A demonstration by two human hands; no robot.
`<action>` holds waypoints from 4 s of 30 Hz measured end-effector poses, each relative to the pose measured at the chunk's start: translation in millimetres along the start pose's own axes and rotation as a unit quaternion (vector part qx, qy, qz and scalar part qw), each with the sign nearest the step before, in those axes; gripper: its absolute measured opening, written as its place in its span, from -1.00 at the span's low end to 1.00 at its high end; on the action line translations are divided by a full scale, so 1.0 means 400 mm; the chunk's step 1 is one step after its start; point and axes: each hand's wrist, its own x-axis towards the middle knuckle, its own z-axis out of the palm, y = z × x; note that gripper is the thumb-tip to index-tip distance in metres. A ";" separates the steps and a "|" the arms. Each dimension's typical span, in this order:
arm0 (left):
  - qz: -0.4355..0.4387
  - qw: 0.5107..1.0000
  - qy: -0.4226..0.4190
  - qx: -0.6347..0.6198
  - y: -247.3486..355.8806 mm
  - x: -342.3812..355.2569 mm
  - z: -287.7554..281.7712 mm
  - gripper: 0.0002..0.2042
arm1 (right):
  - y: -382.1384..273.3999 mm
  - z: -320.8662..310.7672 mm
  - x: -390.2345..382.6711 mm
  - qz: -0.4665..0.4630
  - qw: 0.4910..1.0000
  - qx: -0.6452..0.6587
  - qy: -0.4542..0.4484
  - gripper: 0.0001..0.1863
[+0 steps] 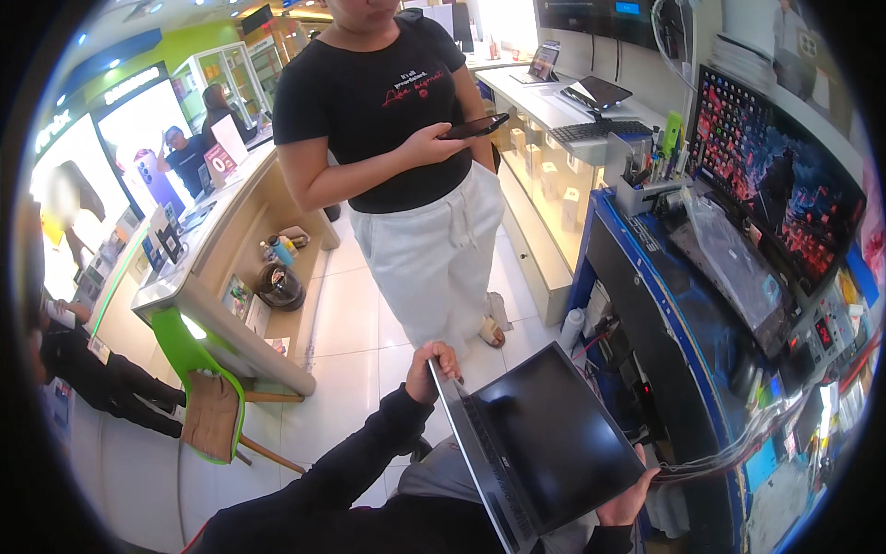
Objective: The person assembles a laptop by connecting cables to the motherboard and inserting a battery, then secures the battery and component covers with a screwdriver.
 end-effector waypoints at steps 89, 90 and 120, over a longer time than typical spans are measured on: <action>0.051 0.996 0.055 0.044 0.084 -0.127 -0.112 -0.43 | 0.064 0.009 0.085 0.104 0.989 -0.014 -0.107 -0.16; 0.049 0.995 0.051 0.073 0.089 -0.125 -0.111 -0.42 | 0.064 0.013 0.085 0.105 0.990 -0.022 -0.091 -0.16; -0.054 0.994 0.014 0.099 0.174 -0.111 -0.095 -0.45 | 0.068 0.006 0.096 0.171 0.977 0.011 -0.129 -0.21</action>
